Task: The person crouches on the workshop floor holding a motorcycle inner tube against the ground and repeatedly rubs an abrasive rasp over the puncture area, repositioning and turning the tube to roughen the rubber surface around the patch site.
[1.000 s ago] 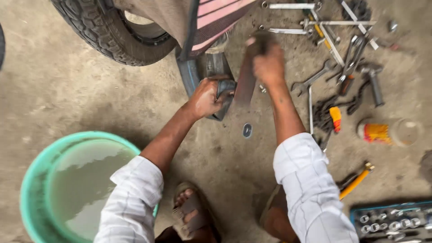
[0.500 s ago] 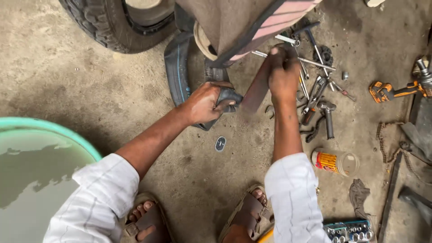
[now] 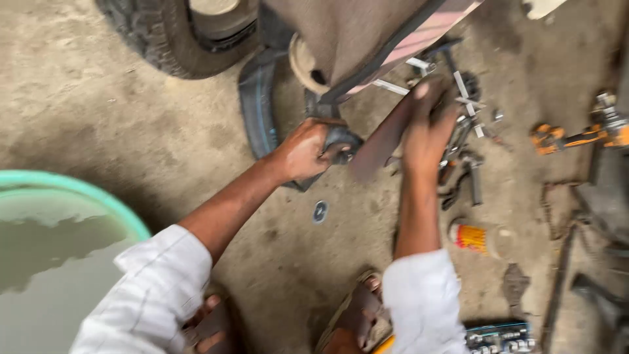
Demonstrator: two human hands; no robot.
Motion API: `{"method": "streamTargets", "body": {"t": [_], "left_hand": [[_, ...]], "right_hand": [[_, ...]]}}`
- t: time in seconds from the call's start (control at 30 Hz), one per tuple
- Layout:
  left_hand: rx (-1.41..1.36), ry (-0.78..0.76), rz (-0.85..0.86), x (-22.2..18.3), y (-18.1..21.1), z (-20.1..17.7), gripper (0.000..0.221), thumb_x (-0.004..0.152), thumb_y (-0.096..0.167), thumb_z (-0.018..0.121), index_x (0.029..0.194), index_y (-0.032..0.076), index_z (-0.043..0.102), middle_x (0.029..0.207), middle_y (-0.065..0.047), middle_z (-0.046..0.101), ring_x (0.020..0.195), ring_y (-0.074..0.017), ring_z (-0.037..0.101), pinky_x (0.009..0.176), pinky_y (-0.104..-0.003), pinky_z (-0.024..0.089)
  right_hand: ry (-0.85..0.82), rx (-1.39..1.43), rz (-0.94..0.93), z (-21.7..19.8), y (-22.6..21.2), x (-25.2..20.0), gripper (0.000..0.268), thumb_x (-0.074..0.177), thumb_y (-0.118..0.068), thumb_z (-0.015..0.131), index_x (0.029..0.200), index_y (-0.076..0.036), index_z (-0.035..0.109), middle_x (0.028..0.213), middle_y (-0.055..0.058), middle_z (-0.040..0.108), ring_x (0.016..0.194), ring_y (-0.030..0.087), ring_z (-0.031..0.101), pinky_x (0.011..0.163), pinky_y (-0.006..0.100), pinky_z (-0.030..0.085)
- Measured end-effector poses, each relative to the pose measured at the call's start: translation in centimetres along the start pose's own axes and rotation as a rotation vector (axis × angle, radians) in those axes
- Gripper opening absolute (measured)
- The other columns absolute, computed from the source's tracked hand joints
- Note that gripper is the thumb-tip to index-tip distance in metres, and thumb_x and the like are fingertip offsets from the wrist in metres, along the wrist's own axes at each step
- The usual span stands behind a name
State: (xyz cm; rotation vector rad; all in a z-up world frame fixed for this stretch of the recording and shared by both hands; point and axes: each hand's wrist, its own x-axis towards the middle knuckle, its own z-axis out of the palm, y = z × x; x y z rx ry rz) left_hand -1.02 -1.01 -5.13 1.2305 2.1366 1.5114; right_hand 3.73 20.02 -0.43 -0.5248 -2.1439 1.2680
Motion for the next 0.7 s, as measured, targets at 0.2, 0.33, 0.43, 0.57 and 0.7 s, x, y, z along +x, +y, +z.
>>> {"method": "streamTargets", "body": {"t": [0.2,0.33,0.43,0.57,0.7], "left_hand": [[-0.045,0.121,0.215,0.4,-0.4,-0.1,0.025,0.086,-0.002,0.067,0.11,-0.001,0.075,0.112,-0.02,0.074,0.096,-0.0327,0.074,0.086,-0.042,0.059],[-0.157,-0.008,-0.002,0.4,-1.2,0.9,0.023,0.089,-0.005,0.061,0.109,0.001,0.072,0.11,-0.015,0.075,0.09,-0.0256,0.076,0.081,-0.038,0.064],[-0.126,-0.01,-0.016,0.2,-0.6,0.3,0.024,0.082,-0.01,0.061,0.101,0.0,0.069,0.107,-0.015,0.074,0.09,-0.0261,0.077,0.08,-0.038,0.064],[-0.09,0.088,0.095,0.9,0.5,-0.2,0.032,0.072,-0.013,0.065,0.102,-0.002,0.068,0.102,-0.019,0.073,0.091,-0.0335,0.072,0.081,-0.042,0.059],[-0.05,0.059,-0.016,1.6,0.9,-1.2,0.031,0.071,-0.011,0.064,0.101,-0.002,0.067,0.1,-0.02,0.072,0.085,-0.0328,0.073,0.072,-0.043,0.057]], "right_hand": [[-0.281,-0.263,0.116,0.8,-2.7,-0.4,0.032,0.104,-0.022,0.054,0.123,0.001,0.064,0.111,0.025,0.073,0.106,0.033,0.068,0.097,0.039,0.054],[-0.347,-0.123,-0.107,-0.3,-0.7,-0.8,0.034,0.104,-0.014,0.054,0.135,0.001,0.052,0.126,0.023,0.065,0.121,0.031,0.062,0.106,0.042,0.047],[-0.251,-0.212,-0.042,-0.4,-3.0,0.0,0.03,0.102,-0.018,0.055,0.126,-0.001,0.061,0.111,0.02,0.07,0.103,0.031,0.066,0.094,0.044,0.053],[-0.617,0.119,-0.3,-0.9,-4.2,-3.6,0.031,0.112,-0.023,0.061,0.129,0.002,0.056,0.117,0.017,0.065,0.113,0.032,0.064,0.105,0.045,0.051],[-0.214,-0.221,-0.244,1.3,-2.3,0.9,0.03,0.106,-0.025,0.061,0.116,0.003,0.063,0.095,0.009,0.069,0.083,0.024,0.063,0.079,0.038,0.054]]}}
